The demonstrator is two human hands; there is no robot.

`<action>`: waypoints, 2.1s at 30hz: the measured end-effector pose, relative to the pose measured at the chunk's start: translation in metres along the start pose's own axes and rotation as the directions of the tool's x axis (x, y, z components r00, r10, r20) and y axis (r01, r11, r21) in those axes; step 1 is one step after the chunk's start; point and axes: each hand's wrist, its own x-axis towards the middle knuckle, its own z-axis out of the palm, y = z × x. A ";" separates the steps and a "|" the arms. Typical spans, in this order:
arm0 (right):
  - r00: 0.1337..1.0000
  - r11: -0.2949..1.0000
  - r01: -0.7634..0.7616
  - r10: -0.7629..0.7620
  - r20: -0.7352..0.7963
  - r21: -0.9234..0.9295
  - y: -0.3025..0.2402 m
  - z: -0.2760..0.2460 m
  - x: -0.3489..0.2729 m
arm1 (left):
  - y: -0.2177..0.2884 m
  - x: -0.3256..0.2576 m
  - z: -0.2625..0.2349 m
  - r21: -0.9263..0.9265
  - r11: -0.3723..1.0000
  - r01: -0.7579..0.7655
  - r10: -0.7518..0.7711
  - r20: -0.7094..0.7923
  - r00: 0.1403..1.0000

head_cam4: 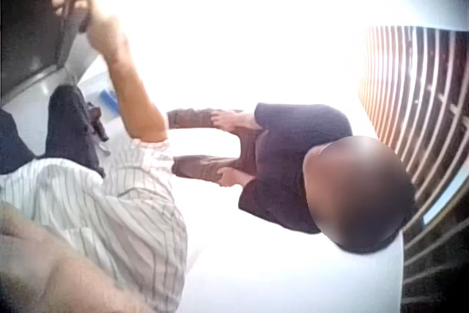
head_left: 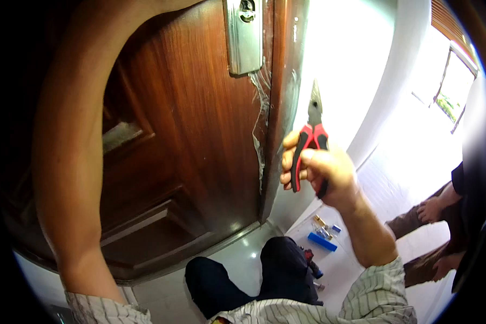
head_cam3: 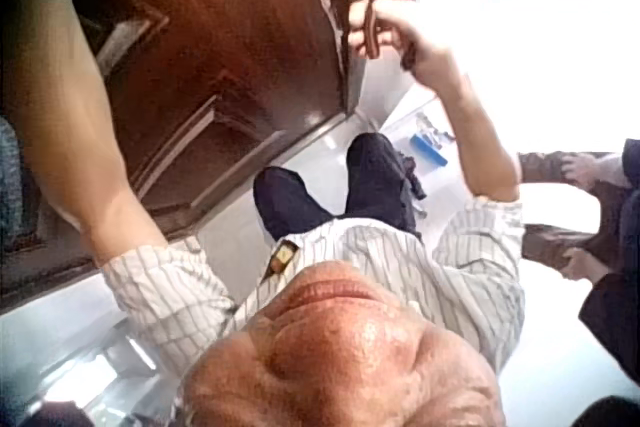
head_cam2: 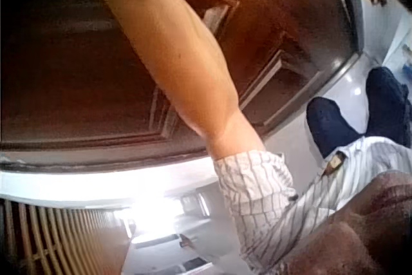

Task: The person kneels in front of a wooden door and uses pliers to manipulate the internal mechanism of a broken lock cylinder. They repeatedly insert the pliers into the keyhole, twist, and pull while using a flashlight to illuminate the area. The person attempts to extract a broken key or internal component from the lock.

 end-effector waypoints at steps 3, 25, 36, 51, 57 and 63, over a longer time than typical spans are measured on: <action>0.888 0.906 0.333 -0.395 -0.234 -0.262 0.045 -0.011 0.021 | -0.021 0.007 0.018 -0.021 0.997 -0.075 0.072 -0.136 0.988; 0.521 0.506 0.765 -0.850 -0.080 -0.398 0.115 -0.056 0.106 | -0.029 -0.016 0.073 0.519 0.849 -0.102 0.379 -0.460 0.803; 0.502 0.479 0.789 -0.864 -0.046 -0.384 0.116 -0.052 0.111 | -0.014 -0.027 0.046 0.611 0.787 -0.084 0.303 -0.265 0.916; 0.532 0.503 0.773 -0.846 -0.037 -0.386 0.112 -0.054 0.106 | -0.034 -0.025 0.060 0.569 0.807 -0.159 0.399 -0.326 0.857; 0.734 0.700 0.570 -0.669 -0.118 -0.430 0.100 -0.054 0.094 | -0.039 -0.036 0.076 0.554 0.807 -0.207 0.438 -0.326 0.837; 0.973 0.945 0.220 -0.231 -0.020 -0.242 0.014 -0.001 0.066 | -0.038 -0.036 0.079 0.514 0.829 -0.221 0.434 -0.341 0.834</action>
